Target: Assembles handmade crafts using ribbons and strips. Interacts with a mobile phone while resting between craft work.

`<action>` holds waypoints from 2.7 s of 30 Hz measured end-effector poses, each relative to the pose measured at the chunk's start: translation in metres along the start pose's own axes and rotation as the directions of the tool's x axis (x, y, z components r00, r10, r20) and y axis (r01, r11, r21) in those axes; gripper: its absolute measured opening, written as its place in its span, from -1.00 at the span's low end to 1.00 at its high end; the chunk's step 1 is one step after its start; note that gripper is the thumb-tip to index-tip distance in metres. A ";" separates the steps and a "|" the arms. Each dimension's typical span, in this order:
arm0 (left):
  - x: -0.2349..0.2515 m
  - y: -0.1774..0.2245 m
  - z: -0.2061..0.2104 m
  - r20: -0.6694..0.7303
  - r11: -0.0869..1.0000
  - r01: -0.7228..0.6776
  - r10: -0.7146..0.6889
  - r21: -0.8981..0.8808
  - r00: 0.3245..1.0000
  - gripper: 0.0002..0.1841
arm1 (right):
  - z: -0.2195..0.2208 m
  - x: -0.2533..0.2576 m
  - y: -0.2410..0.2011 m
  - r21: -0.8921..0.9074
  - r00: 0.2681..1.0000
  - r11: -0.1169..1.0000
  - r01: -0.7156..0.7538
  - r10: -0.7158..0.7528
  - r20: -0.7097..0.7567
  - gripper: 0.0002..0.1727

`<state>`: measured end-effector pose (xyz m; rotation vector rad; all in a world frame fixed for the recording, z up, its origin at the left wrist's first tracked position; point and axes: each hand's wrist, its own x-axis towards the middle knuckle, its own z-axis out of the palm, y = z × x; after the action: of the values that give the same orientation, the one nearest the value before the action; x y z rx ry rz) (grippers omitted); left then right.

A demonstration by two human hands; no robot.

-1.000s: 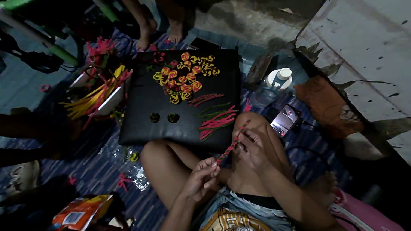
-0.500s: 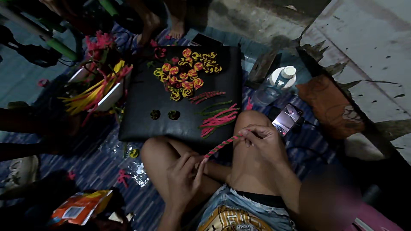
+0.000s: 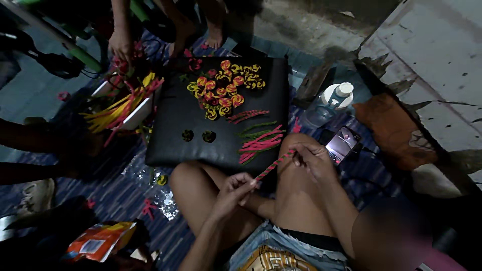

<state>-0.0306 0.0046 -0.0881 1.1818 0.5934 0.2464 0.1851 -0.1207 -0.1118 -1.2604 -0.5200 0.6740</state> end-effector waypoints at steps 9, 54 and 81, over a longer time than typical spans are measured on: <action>0.148 0.005 -0.039 -0.179 0.366 -0.022 0.506 0.930 0.844 -0.76 | -0.005 0.010 0.033 -0.609 0.957 0.778 0.154 -0.271 -0.105 -0.37; 0.125 0.011 0.027 0.003 0.456 -0.589 0.789 0.667 0.614 -0.77 | 0.009 0.031 -0.001 -0.529 0.990 0.837 0.140 -0.108 0.091 -0.80; 0.020 0.017 0.063 -0.216 0.891 -0.455 0.445 0.006 0.869 -0.87 | 0.057 -0.039 -0.038 0.064 0.984 0.988 0.142 -0.134 -0.121 -0.87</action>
<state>0.0227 -0.0294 -0.0627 1.2488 0.4847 0.7907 0.1251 -0.1156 -0.0611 -1.1763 -0.4778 0.4958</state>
